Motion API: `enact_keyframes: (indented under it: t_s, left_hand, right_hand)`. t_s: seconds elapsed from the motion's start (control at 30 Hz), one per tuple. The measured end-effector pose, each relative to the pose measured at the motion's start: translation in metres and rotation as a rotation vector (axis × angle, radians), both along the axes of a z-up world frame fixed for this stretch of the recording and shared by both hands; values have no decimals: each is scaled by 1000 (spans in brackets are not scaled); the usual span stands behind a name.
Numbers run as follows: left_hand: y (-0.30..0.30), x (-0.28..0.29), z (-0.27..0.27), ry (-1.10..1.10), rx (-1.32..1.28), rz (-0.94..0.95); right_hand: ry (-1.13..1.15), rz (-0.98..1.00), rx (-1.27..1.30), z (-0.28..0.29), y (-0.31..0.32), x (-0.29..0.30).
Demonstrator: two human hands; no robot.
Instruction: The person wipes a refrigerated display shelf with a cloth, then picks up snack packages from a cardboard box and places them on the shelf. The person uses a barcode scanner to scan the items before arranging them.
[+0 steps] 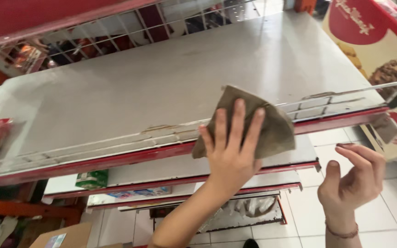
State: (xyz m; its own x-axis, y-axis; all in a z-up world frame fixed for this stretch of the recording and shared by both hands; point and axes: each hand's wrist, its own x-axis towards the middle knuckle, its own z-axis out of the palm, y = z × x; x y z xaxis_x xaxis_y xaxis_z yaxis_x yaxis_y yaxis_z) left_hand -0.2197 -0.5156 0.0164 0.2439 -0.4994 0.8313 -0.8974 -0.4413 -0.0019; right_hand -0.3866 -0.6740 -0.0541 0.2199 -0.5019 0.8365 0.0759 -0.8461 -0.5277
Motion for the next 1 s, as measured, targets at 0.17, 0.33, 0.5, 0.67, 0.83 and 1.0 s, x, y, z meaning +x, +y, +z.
enact_keyframes:
  t_s: [0.17,0.33,0.5,0.67,0.83,1.0]
  left_hand:
    - [-27,-11,-3,-111,47,-8]
    - [-78,-30,10,-218,177,-151]
    - [-92,-41,3,-242,294,-177]
    - [-55,-17,-28,-282,184,-149]
    - [40,38,-73,-328,178,-11]
    - [164,108,-105,-257,-32,189]
  right_hand:
    - [-4,29,-26,1,2,3]
    - [9,-95,88,10,8,6]
    - [-202,156,376,1,12,3]
    - [-43,22,38,-14,9,7]
    - [74,82,6,-13,46,32]
    - [38,200,-47,5,86,72]
